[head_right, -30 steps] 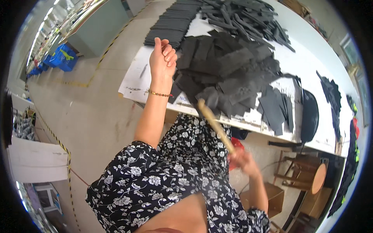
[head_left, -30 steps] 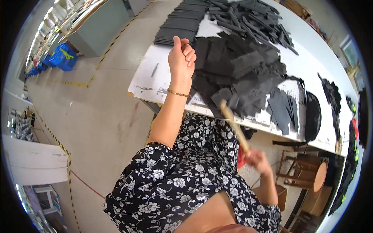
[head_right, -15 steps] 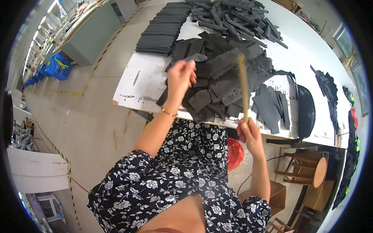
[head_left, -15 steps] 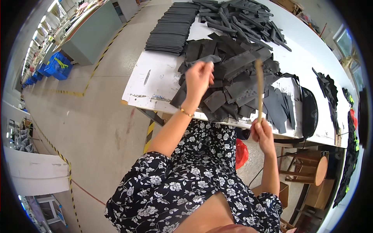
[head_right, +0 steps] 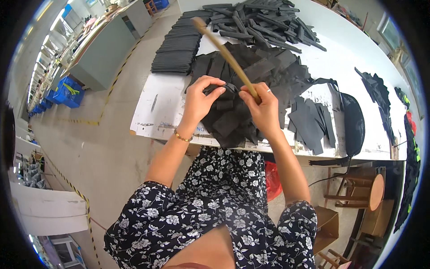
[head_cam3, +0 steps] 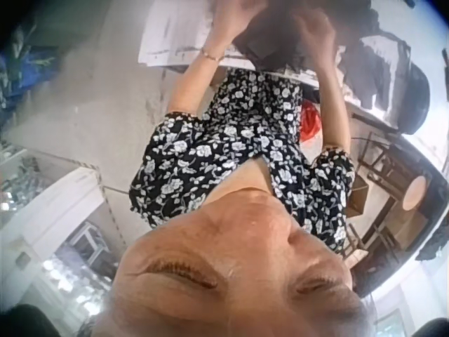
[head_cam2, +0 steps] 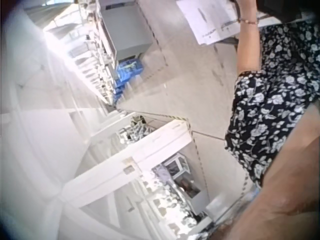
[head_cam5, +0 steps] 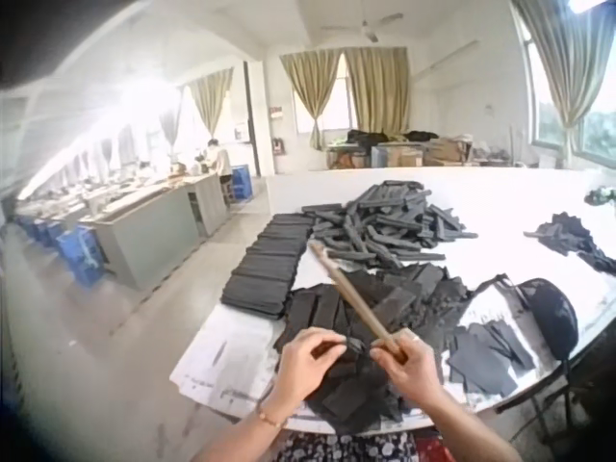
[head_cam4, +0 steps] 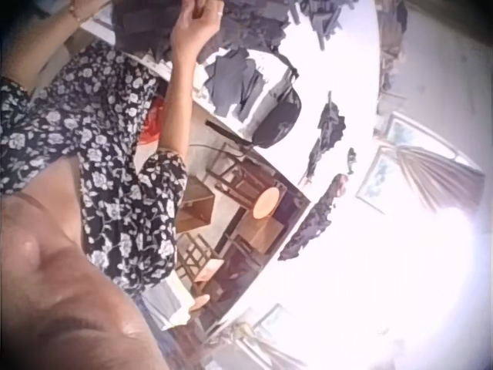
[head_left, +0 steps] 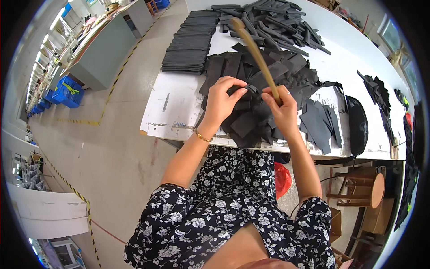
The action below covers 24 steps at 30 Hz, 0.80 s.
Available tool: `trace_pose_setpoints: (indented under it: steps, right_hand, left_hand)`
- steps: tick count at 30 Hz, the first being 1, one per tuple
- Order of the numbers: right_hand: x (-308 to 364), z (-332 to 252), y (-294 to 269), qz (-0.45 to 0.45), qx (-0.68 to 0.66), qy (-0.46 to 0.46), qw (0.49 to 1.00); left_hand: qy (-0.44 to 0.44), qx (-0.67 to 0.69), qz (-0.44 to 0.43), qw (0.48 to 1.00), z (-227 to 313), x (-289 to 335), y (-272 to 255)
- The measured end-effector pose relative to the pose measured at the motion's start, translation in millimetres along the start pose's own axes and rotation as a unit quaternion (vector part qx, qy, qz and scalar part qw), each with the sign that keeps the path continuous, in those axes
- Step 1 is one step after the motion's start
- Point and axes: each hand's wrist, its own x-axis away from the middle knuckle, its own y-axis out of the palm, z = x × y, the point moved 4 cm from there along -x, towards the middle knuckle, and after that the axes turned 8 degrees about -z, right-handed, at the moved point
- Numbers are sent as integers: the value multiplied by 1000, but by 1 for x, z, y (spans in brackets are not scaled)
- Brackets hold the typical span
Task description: The person sits at a workbench in a factory setting and repeatedly picks up small black fabric pieces. Using a thin wooden stick, they insert the stick into the fabric pieces to shape or align them, then place the finished items onto a growing pile on the table.
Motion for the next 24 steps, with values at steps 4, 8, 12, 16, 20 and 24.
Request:
trace_pose_setpoints:
  steps: [4, 8, 12, 16, 20, 24]
  right_hand:
    - [5, -12, 8, -25, 64, -16, 998]
    - [10, -9, 7, 18, 117, -111, 987]
    - [4, -3, -10, 70, -154, 32, 985]
    - [-17, -16, -92, 211, -425, -89, 876]
    - [24, -12, -77, 110, -370, 52, 921]
    - [63, -20, -17, -4, -304, 169, 938]
  left_hand:
    - [-5, 6, -6, 1000, 16, 10, -4]
    - [-18, 47, -24, 998, 14, 14, 6]
    - [-139, 204, -123, 961, 18, 37, 29]
    - [-22, 69, -59, 996, 24, 76, 32]
    - [-69, 68, 40, 995, 28, 83, 19]
    - [34, 27, 61, 997, 54, 72, 13]
